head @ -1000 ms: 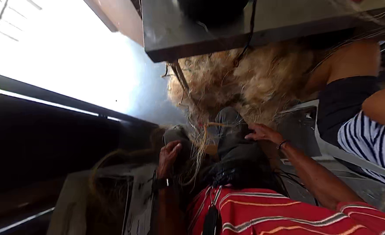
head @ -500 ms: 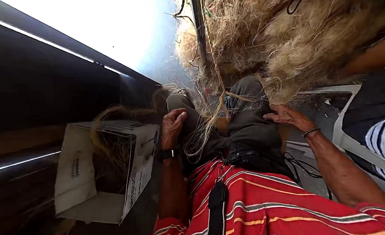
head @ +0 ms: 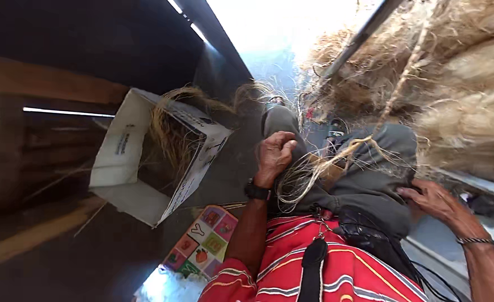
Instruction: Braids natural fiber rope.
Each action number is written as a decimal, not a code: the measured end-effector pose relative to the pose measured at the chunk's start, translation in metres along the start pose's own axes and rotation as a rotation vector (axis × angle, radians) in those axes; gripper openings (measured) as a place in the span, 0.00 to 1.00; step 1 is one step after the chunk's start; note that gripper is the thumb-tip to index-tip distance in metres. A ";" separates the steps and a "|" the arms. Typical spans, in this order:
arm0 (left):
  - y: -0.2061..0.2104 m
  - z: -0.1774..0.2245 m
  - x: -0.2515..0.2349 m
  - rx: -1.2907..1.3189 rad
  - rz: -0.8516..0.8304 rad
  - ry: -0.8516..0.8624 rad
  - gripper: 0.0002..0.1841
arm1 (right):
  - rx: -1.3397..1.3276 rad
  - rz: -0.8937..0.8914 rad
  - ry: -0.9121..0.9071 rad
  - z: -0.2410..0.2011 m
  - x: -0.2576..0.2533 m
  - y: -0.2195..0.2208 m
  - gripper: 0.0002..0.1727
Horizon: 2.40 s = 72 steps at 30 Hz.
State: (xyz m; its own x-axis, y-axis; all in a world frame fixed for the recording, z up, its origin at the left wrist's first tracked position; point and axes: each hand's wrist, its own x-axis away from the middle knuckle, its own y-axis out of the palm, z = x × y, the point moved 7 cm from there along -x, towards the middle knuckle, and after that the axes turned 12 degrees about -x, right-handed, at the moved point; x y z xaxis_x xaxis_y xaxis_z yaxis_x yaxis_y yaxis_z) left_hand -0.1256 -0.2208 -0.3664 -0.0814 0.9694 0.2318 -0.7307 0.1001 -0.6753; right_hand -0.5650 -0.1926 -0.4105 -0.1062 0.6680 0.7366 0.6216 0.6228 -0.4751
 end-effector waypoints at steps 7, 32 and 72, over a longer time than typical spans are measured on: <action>0.023 0.002 -0.011 0.072 -0.023 -0.003 0.11 | 0.011 -0.071 0.050 -0.006 -0.008 -0.005 0.17; 0.006 -0.014 -0.005 0.269 0.002 0.022 0.14 | 0.082 -0.239 0.162 -0.035 -0.021 -0.011 0.15; -0.165 -0.287 0.058 -0.454 0.372 -0.703 0.53 | 0.037 -0.154 0.182 -0.022 -0.016 -0.011 0.13</action>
State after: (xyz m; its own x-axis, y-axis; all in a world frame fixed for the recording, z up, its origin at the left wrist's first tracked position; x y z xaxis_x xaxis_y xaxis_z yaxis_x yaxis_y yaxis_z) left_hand 0.1850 -0.1170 -0.4421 -0.7607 0.6118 0.2170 -0.2506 0.0315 -0.9676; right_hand -0.5535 -0.2185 -0.4064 -0.0539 0.4821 0.8745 0.5797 0.7282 -0.3657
